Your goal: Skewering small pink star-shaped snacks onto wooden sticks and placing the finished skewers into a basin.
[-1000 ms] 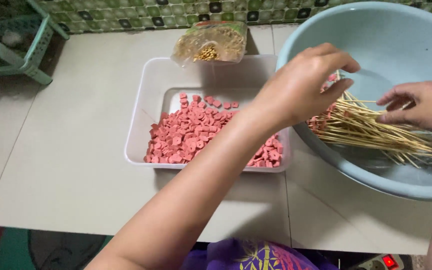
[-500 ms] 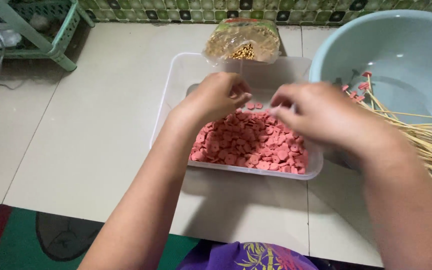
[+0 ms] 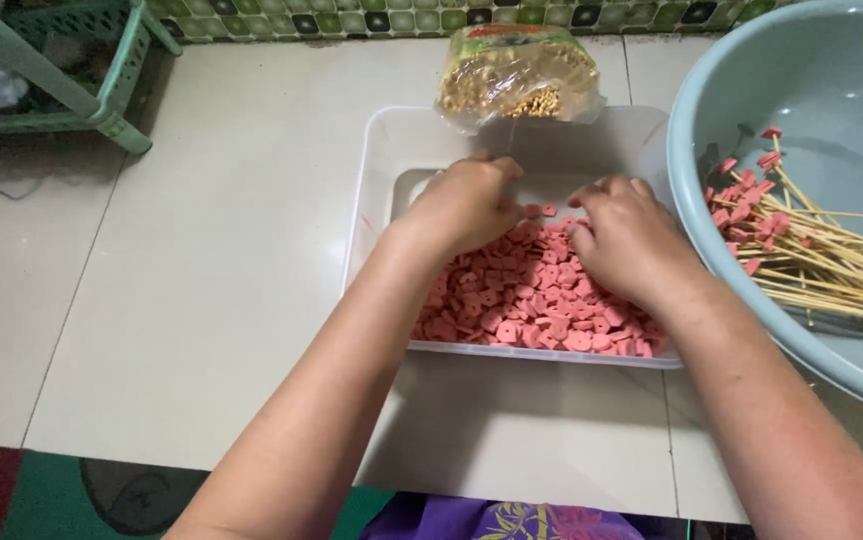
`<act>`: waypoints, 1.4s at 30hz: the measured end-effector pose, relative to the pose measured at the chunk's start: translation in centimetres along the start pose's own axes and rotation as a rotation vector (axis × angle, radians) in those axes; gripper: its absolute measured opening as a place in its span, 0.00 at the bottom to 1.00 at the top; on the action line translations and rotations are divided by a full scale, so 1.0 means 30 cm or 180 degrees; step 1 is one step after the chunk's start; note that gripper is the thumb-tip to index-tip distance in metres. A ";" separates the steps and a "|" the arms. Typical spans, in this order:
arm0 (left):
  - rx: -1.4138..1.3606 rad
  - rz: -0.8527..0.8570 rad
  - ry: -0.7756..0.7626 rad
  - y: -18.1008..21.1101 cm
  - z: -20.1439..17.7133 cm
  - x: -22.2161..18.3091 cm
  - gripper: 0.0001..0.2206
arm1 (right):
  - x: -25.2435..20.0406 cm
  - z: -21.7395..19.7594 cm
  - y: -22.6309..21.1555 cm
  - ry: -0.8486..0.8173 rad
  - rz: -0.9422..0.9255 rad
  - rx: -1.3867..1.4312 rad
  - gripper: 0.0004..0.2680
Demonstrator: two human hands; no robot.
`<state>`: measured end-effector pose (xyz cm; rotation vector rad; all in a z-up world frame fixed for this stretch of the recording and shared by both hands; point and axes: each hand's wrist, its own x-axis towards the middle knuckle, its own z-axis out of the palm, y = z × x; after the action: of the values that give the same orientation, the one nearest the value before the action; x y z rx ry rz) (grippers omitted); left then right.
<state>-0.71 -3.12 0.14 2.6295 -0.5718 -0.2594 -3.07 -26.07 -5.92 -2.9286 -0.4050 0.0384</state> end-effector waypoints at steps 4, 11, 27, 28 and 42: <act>0.0197 -0.0063 -0.0092 -0.027 0.046 0.029 0.22 | 0.010 0.046 -0.002 0.0163 0.0021 -0.0070 0.15; 0.0240 -0.0217 -0.0108 -0.083 0.132 0.053 0.24 | -0.004 -0.002 -0.067 -0.0078 0.0045 0.0182 0.12; 0.0012 -0.0386 -0.0264 -0.084 0.083 0.037 0.22 | -0.031 -0.045 -0.106 -0.0453 0.0163 0.0054 0.16; 0.0018 -0.0365 -0.0284 -0.073 0.073 0.032 0.22 | -0.033 -0.041 -0.101 -0.0453 0.0192 0.0063 0.16; 0.0312 -0.0335 -0.0007 -0.081 0.042 0.033 0.20 | -0.045 -0.080 -0.113 -0.0451 0.0060 0.0086 0.19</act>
<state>0.69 -2.01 -2.16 2.7589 -0.4581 -0.2726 -5.15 -23.67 -2.94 -2.9126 -0.3946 0.2533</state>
